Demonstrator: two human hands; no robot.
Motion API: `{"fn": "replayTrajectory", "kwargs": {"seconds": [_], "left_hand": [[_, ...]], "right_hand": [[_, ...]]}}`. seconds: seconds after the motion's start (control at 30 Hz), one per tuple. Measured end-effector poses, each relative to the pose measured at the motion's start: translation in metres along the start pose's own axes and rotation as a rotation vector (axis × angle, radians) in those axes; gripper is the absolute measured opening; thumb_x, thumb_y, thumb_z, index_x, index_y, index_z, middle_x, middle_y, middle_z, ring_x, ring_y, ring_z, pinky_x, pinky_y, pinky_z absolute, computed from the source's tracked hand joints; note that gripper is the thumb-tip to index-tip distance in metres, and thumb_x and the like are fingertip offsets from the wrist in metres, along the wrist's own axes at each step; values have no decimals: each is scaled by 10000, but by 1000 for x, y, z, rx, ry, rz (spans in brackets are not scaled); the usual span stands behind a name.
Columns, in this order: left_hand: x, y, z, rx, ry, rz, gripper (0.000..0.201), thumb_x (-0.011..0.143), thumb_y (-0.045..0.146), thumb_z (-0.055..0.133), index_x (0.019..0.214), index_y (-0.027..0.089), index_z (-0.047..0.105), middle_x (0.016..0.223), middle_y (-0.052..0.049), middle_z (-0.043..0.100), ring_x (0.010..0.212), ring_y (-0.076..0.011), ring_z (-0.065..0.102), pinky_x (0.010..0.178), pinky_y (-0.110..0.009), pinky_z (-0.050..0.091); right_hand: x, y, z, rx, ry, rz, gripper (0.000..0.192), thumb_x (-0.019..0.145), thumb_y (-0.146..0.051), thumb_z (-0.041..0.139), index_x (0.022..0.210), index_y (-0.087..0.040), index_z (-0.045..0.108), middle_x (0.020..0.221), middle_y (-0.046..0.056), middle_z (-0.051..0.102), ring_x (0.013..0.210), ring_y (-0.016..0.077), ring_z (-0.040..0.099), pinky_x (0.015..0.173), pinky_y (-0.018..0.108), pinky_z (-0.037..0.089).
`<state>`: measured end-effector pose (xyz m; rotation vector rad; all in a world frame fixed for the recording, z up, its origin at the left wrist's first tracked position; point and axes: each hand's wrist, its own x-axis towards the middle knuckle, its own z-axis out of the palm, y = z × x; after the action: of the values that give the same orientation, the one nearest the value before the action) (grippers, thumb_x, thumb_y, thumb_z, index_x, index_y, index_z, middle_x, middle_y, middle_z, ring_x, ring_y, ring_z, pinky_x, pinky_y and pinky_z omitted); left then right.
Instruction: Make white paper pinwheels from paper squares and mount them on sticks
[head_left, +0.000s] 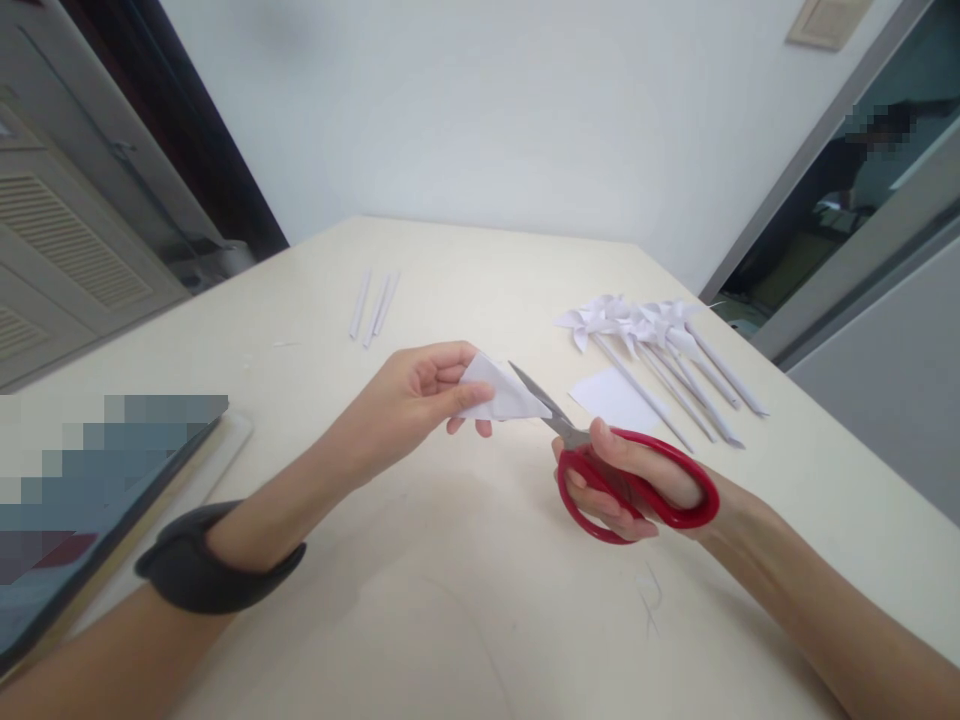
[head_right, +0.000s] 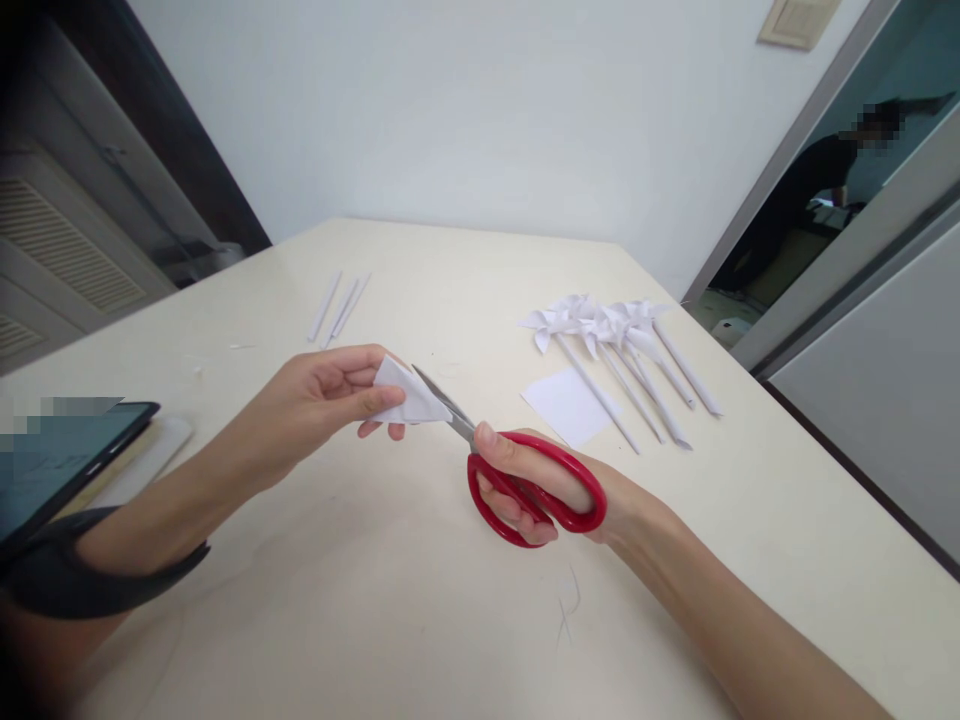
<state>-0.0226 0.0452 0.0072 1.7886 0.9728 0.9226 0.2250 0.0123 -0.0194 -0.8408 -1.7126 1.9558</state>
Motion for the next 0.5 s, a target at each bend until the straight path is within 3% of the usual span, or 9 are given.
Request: {"fn": "replayTrajectory", "kwargs": {"seconds": [0.17,0.5], "left_hand": [[0,-3,-1,33,-57,-21,146,856,287,562,772,207,651,633,-7,669,515,-121,463,507,-232,367],[1,-2,1,-23,-43,-14,137,847,252,569,775,194,670,653,-17,688,524,-118,537,494,-216,396]], "right_hand": [[3,-9,5,-4,-47,-34,552,893,-638,275,617,-180,414,526,-49,388,467,78,312,474,243,269],[4,-6,10,-88,23,4,649,884,-668,206,485,-189,386,377,-46,364,379,76,335,441,242,300]]}}
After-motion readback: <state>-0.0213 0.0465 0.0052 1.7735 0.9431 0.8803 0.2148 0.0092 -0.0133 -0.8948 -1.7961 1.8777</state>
